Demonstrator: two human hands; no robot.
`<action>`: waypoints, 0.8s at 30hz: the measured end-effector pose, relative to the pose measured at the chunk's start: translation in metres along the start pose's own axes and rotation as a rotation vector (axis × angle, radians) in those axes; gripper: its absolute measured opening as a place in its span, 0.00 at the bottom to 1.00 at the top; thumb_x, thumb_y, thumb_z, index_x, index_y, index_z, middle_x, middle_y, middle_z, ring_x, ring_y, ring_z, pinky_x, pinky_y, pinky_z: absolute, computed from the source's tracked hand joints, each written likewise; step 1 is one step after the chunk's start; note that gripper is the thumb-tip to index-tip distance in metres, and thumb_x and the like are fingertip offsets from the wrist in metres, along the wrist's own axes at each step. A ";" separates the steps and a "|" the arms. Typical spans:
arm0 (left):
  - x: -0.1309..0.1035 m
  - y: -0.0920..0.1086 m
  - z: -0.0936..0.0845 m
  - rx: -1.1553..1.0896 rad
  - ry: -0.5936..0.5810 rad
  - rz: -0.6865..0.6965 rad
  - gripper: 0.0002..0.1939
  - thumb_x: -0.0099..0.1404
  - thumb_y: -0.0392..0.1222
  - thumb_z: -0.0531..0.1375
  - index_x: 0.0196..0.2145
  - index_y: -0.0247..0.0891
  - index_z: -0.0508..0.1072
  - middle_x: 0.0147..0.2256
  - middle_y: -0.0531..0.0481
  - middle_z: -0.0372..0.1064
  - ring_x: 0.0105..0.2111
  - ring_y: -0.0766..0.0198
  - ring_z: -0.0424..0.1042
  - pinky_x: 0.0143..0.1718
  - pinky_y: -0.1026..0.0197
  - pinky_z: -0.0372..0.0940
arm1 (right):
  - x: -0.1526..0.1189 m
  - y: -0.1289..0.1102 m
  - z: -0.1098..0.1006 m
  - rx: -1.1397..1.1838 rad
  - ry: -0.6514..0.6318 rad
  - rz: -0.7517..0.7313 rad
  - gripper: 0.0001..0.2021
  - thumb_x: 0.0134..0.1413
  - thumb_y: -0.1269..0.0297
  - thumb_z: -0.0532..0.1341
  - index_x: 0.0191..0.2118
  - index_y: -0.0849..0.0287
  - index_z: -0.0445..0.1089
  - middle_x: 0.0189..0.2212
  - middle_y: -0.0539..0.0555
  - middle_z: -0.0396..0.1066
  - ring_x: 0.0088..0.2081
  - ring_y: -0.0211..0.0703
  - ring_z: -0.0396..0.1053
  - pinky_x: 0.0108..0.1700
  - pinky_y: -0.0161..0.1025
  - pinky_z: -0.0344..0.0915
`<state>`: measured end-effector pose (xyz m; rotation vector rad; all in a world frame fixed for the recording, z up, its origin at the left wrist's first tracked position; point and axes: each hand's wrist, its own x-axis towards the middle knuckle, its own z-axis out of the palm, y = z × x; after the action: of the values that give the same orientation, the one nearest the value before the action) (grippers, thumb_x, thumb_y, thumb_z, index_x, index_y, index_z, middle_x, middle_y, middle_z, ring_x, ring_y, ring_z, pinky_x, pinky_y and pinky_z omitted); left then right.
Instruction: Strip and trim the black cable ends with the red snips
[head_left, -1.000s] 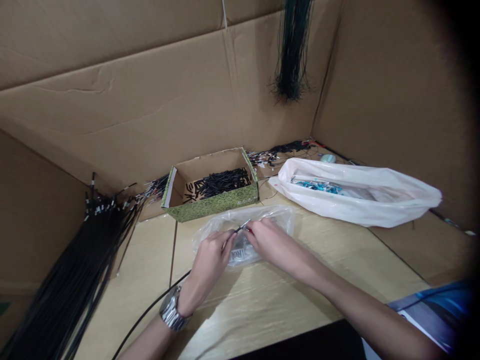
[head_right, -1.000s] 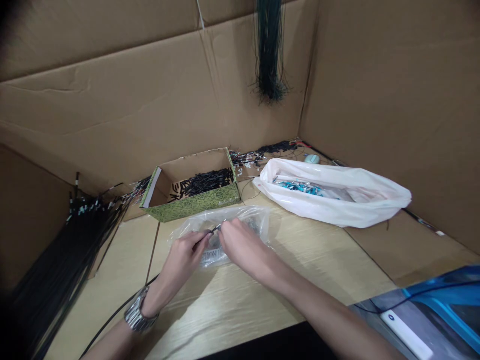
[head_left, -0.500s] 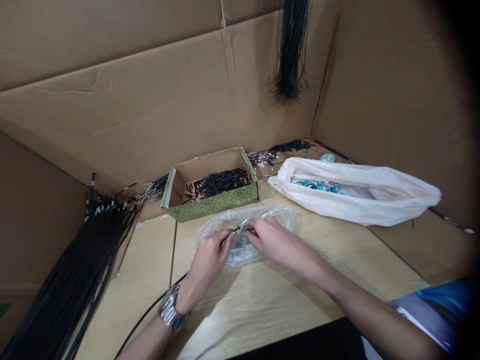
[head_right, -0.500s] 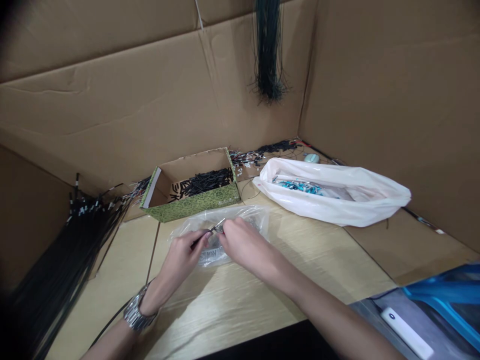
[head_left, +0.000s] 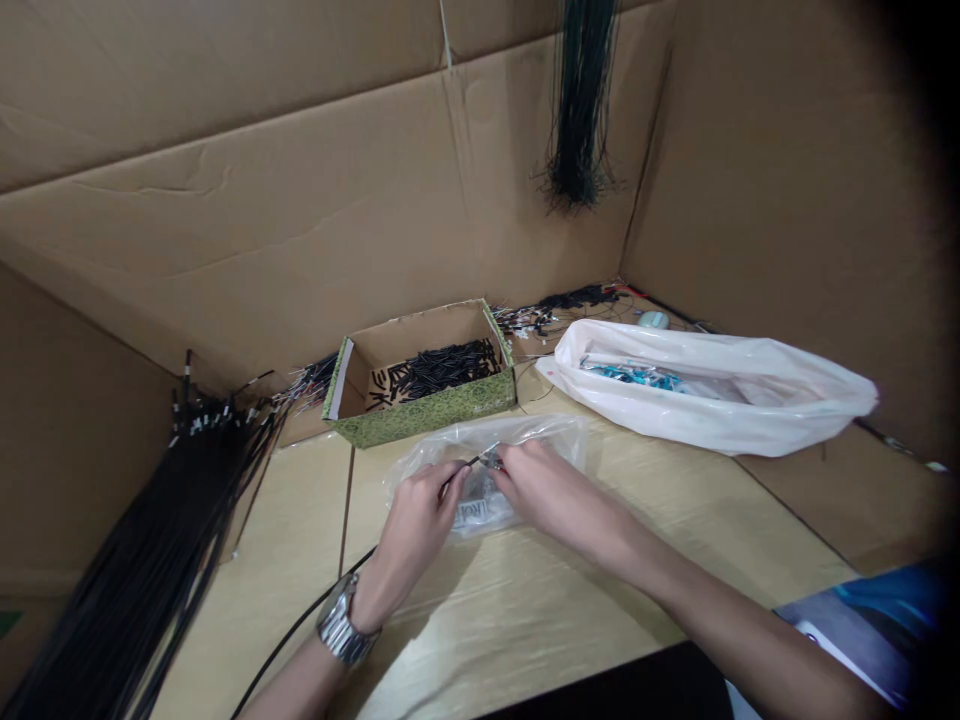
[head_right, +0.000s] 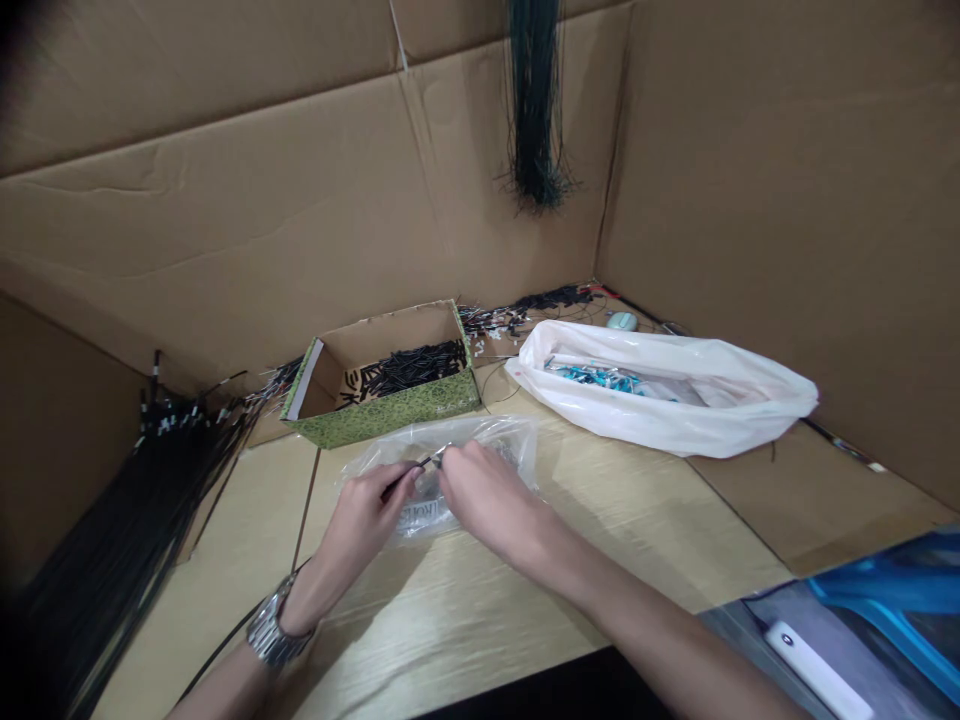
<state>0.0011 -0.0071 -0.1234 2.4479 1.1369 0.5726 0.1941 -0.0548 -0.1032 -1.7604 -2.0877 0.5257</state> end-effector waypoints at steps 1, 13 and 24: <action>0.000 0.000 -0.001 -0.006 0.002 -0.003 0.12 0.74 0.39 0.53 0.37 0.40 0.76 0.32 0.49 0.77 0.30 0.58 0.74 0.31 0.60 0.62 | 0.000 0.002 0.001 0.001 0.001 -0.002 0.14 0.67 0.67 0.52 0.38 0.63 0.75 0.31 0.62 0.76 0.34 0.52 0.74 0.33 0.40 0.58; 0.000 0.002 0.000 -0.019 -0.013 -0.013 0.12 0.74 0.40 0.53 0.35 0.40 0.75 0.31 0.49 0.76 0.30 0.58 0.73 0.32 0.60 0.60 | -0.001 -0.005 -0.003 -0.016 -0.015 -0.009 0.14 0.66 0.70 0.52 0.34 0.63 0.75 0.29 0.62 0.76 0.31 0.50 0.74 0.30 0.39 0.56; -0.001 -0.001 -0.001 -0.043 -0.002 -0.028 0.13 0.76 0.38 0.49 0.36 0.39 0.70 0.26 0.53 0.71 0.24 0.63 0.70 0.29 0.62 0.58 | -0.002 0.005 -0.003 -0.024 0.045 0.015 0.13 0.66 0.66 0.53 0.41 0.63 0.75 0.31 0.62 0.76 0.35 0.53 0.74 0.32 0.41 0.58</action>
<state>-0.0006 -0.0074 -0.1231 2.3924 1.1444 0.5795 0.1996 -0.0557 -0.1032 -1.7857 -2.0597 0.4628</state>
